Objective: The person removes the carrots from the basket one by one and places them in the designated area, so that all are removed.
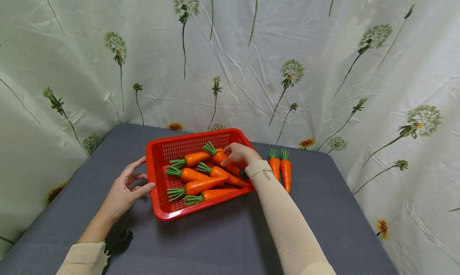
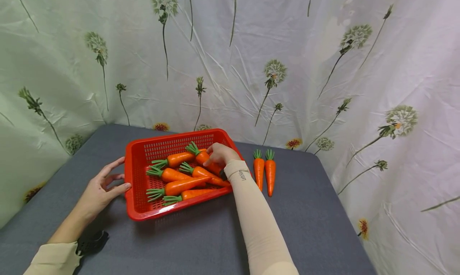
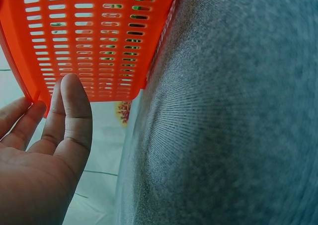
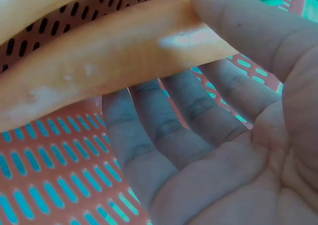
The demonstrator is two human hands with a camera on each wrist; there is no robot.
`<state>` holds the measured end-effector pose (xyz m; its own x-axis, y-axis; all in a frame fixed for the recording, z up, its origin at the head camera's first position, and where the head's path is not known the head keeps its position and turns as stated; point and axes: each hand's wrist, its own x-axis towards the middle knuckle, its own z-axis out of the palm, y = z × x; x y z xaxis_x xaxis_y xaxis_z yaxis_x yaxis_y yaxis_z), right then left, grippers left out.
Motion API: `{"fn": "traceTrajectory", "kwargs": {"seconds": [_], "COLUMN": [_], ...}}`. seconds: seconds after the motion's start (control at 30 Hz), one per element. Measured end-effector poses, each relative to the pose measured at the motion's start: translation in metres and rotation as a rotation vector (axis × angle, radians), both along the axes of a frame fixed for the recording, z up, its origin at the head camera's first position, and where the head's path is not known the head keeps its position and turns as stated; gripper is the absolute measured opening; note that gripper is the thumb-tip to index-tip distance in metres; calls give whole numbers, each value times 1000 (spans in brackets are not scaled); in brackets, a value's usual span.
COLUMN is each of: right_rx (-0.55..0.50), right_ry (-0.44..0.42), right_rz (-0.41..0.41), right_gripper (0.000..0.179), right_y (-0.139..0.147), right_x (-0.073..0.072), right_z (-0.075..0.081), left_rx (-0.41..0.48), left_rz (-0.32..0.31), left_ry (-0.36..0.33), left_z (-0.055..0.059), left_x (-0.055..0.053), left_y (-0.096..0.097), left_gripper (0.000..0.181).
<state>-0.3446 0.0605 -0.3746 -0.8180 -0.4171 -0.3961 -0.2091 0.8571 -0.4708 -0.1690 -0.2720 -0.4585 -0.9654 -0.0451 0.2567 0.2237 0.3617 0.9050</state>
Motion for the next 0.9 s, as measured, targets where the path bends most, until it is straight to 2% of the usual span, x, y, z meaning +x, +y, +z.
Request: {"fn": "traceTrajectory", "kwargs": {"seconds": [0.37,0.67,0.9], "right_rx": [19,13,-15], "right_ry": [32,46,47], "right_rz": [-13,3,-15], "right_gripper": [54,58,58], "right_y": [4,6,12], "right_x": [2,2,0], "right_z": [8,20,30], "left_rx": [-19,-3,-3], "left_rz": [15,7,4], "left_ry": [6,8,12], "left_z": [-1,-1,-1], "left_x": [1,1,1], "left_y": [1,1,1], "left_gripper": [80,80,80]}}
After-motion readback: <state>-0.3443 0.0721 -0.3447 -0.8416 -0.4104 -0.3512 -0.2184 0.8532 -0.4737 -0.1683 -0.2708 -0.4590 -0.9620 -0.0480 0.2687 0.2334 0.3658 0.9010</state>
